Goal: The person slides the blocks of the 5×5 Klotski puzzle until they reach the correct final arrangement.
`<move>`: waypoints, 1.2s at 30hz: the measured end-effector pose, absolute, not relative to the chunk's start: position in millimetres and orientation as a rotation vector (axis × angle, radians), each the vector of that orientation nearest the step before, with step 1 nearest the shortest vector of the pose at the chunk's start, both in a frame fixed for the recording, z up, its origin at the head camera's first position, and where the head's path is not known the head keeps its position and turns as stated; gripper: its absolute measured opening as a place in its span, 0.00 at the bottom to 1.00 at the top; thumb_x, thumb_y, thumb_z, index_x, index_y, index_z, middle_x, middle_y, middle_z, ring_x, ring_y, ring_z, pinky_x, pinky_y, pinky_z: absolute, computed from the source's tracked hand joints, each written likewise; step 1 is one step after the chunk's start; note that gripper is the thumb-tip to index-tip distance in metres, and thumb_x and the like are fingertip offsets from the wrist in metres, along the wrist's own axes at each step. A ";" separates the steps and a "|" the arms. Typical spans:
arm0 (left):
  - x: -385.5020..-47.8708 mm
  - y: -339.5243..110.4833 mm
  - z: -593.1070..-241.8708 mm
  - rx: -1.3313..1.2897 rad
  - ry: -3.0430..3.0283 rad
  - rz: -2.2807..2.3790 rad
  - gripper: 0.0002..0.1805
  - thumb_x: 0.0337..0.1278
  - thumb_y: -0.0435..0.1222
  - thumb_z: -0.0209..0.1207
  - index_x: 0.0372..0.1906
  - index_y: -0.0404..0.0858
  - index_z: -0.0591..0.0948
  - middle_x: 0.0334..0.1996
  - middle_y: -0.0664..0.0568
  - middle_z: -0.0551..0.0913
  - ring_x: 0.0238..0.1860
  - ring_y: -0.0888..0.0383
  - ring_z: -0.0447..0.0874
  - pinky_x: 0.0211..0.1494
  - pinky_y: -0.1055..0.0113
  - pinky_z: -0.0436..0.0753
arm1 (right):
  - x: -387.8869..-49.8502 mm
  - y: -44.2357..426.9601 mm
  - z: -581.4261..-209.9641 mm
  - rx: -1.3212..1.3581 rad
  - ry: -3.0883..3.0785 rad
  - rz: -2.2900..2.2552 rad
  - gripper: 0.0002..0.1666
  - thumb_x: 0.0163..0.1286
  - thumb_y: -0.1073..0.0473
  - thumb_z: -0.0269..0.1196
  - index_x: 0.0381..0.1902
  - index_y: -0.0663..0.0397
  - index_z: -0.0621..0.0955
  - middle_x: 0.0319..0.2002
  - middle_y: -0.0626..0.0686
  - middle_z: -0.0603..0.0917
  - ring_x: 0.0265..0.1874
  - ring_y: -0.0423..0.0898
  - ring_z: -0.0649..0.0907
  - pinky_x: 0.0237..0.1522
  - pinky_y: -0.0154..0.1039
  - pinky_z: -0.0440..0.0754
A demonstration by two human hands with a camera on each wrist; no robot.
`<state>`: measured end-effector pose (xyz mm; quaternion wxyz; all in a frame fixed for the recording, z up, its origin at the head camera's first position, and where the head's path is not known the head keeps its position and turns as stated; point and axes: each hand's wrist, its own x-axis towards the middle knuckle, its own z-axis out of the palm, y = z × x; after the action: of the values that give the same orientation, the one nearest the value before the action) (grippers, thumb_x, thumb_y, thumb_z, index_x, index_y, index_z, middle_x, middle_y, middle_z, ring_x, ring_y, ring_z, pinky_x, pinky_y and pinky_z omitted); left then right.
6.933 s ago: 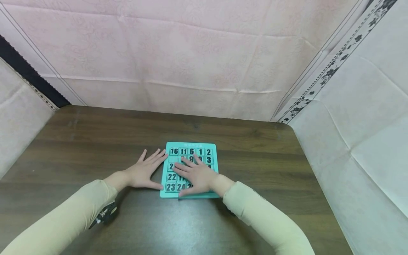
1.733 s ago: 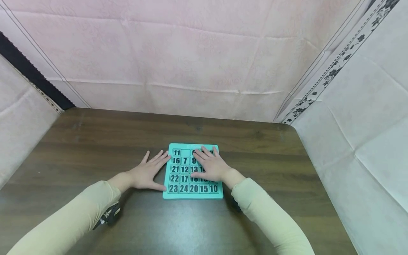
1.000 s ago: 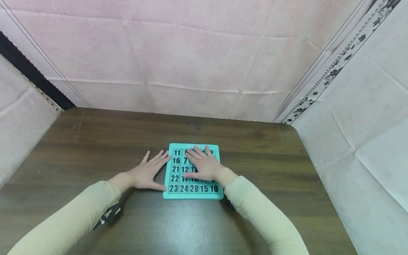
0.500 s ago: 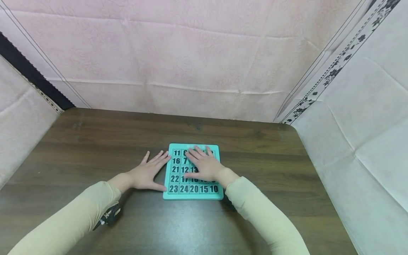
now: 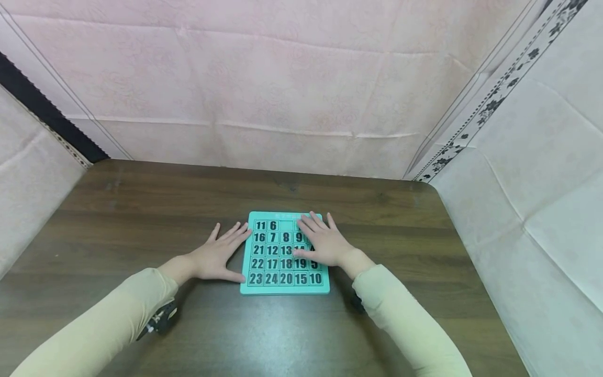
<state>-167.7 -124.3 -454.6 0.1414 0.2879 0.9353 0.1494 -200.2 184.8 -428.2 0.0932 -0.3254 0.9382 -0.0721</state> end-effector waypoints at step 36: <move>-168.5 -125.2 -456.6 0.831 2.703 0.412 0.61 0.41 0.73 0.51 0.75 0.45 0.43 0.76 0.52 0.38 0.76 0.51 0.34 0.70 0.39 0.32 | -199.5 160.3 -432.3 -1.039 2.711 -0.103 0.49 0.64 0.28 0.47 0.74 0.48 0.52 0.75 0.50 0.51 0.75 0.52 0.45 0.70 0.62 0.37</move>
<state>-168.5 -125.2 -456.6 0.1414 0.2880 0.9363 0.1427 -199.5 160.3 -432.3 0.1182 -0.3550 0.9267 -0.0351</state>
